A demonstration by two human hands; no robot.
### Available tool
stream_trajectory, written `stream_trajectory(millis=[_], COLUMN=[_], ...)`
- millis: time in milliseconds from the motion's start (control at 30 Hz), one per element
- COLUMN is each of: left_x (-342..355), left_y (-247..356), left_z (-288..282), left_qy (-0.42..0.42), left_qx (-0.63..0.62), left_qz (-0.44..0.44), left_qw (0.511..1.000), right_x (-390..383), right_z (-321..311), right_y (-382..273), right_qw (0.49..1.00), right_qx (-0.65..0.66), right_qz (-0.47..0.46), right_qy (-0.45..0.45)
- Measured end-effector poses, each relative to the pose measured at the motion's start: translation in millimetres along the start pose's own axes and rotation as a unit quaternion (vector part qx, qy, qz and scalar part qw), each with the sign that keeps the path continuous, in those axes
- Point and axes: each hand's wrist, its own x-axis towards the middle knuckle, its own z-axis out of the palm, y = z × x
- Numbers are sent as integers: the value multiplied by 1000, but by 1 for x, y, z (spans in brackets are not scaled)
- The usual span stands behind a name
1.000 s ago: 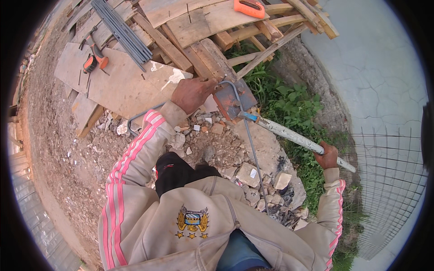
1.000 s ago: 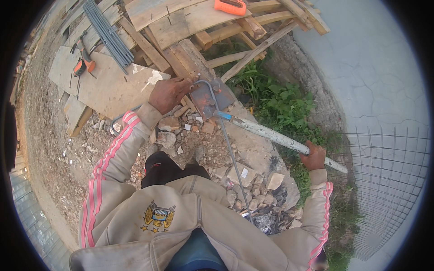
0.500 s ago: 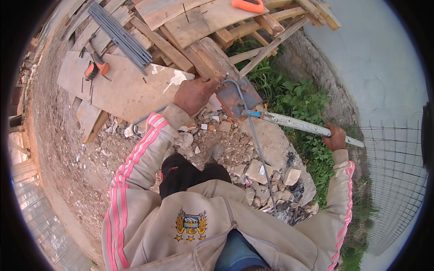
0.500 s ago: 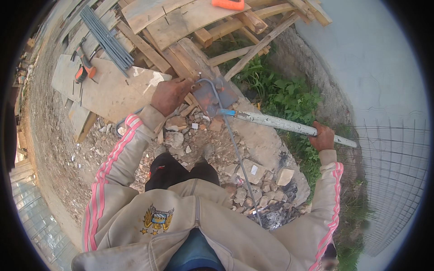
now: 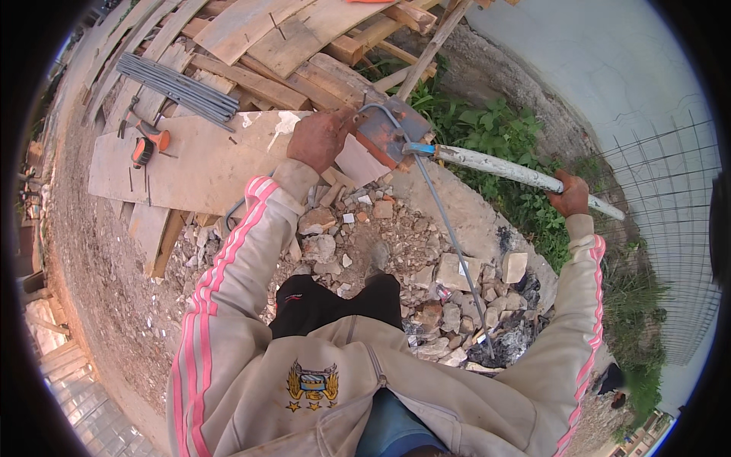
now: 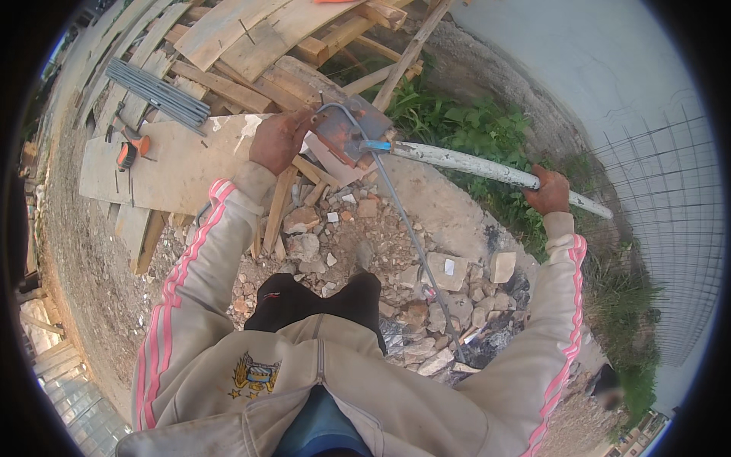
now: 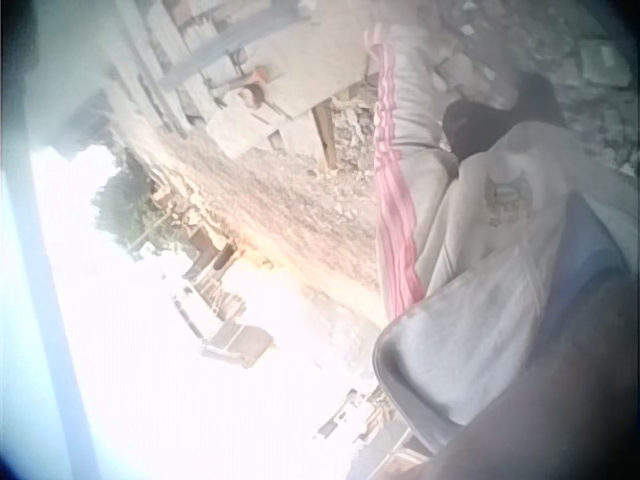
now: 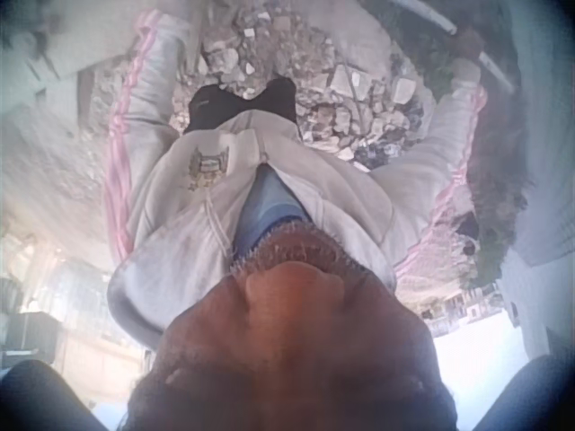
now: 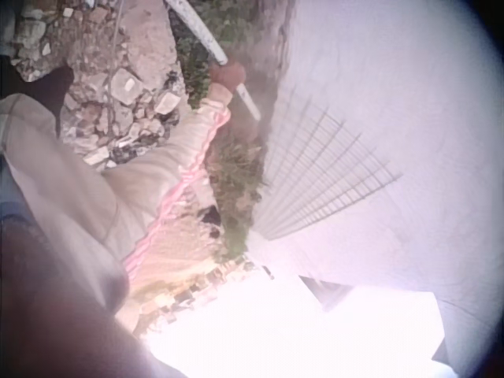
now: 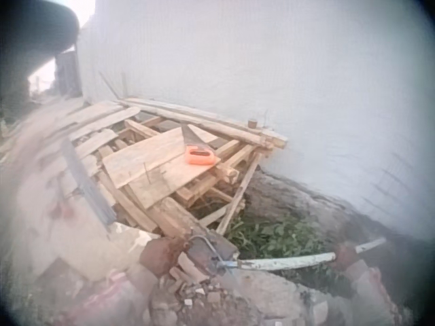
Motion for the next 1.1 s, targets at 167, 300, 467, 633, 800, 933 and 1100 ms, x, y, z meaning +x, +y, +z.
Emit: stream_trajectory(millis=[167,300,467,633,800,933,1100], left_x=[1,1,4,10,12,10,15], left_y=[2,-4,-11,-4,0,1,1], left_z=[-4,-1,1,0,-6,-8,2], left_qy=[-26,-32,-25,-47,-57,-46,-73], left_qx=[25,25,1,-16,-31,-30,-26], left_qz=[-10,0,15,2,-13,-12,-8], left_qw=[999,999,1000,999,998,998,997], right_x=[-92,-126,-167,-217,-236,-244,-251], right_z=[15,-7,-20,-23,-27,-27,-41], right_y=[-43,-90,-142,-207,-293,-311,-268], right_qw=[995,981,974,948,914,900,936], right_qx=[27,30,28,40,-1,-40,37], right_qz=[89,183,225,316,406,433,348], right_qy=[22,-48,-15,-15,3,12,-34])
